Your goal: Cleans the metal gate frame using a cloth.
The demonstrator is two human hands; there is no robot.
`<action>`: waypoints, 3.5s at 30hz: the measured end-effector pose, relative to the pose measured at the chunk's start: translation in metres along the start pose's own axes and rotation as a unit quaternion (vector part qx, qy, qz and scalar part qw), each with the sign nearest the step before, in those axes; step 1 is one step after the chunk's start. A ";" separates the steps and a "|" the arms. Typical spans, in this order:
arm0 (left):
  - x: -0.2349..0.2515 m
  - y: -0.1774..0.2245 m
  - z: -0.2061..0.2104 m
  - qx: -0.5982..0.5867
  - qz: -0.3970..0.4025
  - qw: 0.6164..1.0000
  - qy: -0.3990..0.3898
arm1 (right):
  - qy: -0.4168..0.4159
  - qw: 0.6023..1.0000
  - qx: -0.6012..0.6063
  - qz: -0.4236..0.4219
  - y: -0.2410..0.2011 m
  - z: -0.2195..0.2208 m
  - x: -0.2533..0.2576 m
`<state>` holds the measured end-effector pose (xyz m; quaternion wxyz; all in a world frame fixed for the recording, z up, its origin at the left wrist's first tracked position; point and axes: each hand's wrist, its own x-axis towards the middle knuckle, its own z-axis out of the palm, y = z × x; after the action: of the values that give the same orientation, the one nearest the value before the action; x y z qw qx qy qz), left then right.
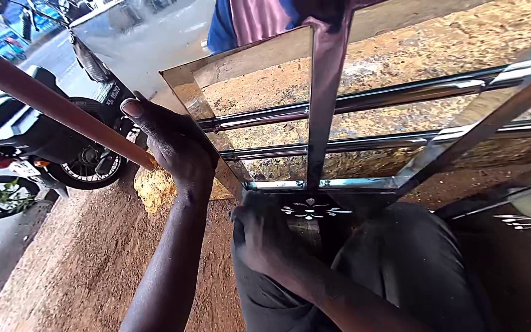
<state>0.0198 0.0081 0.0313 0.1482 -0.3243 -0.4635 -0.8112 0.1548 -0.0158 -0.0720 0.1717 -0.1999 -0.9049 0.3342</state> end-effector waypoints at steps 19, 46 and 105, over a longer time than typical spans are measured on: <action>0.004 -0.002 0.002 0.015 0.010 0.999 -0.039 | -0.275 0.925 0.063 0.253 0.102 0.013 -0.064; 0.004 0.002 0.002 -0.026 -0.005 0.998 -0.063 | -0.096 0.995 -0.020 -0.029 0.084 -0.008 -0.061; 0.004 -0.004 0.003 -0.003 0.015 1.000 -0.010 | 0.120 0.897 0.425 0.038 0.037 0.042 0.018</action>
<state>0.0159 0.0128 0.0329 0.1544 -0.3402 -0.4575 -0.8069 0.1298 -0.0040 -0.1242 0.3344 -0.1807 -0.6413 0.6666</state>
